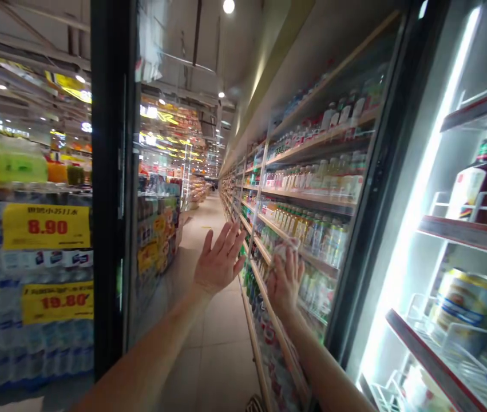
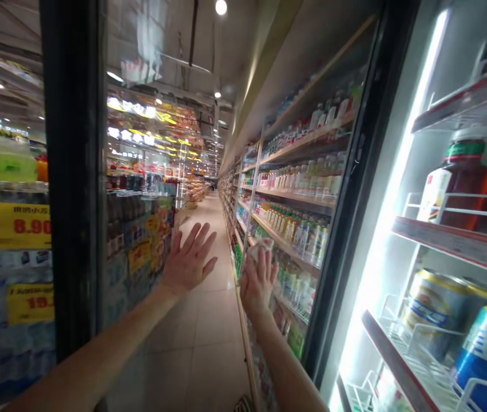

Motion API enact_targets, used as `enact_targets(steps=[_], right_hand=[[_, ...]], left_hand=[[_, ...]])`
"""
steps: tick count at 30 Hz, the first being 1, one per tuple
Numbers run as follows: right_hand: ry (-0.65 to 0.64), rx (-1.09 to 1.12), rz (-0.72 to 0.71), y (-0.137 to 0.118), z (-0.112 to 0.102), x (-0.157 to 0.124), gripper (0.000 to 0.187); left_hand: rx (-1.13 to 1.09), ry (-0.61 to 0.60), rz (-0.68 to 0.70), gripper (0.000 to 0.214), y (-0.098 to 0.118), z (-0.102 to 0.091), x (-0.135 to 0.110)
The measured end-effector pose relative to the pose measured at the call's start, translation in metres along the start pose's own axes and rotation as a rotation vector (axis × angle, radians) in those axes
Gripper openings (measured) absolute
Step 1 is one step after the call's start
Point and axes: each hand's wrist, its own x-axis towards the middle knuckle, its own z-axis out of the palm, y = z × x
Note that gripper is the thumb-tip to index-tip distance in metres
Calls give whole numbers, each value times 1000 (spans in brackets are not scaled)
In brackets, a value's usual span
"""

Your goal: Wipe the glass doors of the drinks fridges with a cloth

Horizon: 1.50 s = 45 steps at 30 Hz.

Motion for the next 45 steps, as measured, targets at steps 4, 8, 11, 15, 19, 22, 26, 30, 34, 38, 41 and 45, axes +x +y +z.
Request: enact_targets(steps=[4, 8, 11, 15, 19, 22, 26, 30, 34, 38, 41, 45], right_hand=[[-39, 18, -142, 3, -2, 3, 43], [59, -72, 186, 42, -8, 13, 51], [86, -19, 201, 27, -6, 18, 58], [-69, 83, -166, -8, -1, 8, 60], [-43, -7, -38, 39, -8, -1, 57], [97, -81, 368, 76, -12, 0, 57], [77, -28, 252, 49, -5, 0, 58], [-88, 23, -164, 22, 0, -3, 55], [3, -60, 129, 63, -8, 2, 52], [55, -81, 326, 72, -11, -1, 56], [-109, 9, -74, 49, -7, -7, 56], [-42, 6, -19, 63, -8, 9, 51]], left_hand=[[11, -3, -4, 52, 1, -2, 0], [19, 6, 11, 51, 2, -2, 1], [19, 10, 10, 51, 2, -2, 1], [9, 5, 5, 53, 1, -1, 0], [1, -2, 3, 52, 1, -2, 0], [4, 4, 6, 53, 2, -1, 0], [-11, 1, -4, 57, 1, 0, -1], [-19, 3, 1, 57, -3, 2, -1], [-13, 8, 15, 56, -4, 4, -1], [-8, 15, 8, 57, -4, 5, -1], [-17, 28, 4, 58, -4, 4, -1], [-26, 12, 0, 61, -4, 1, 0]])
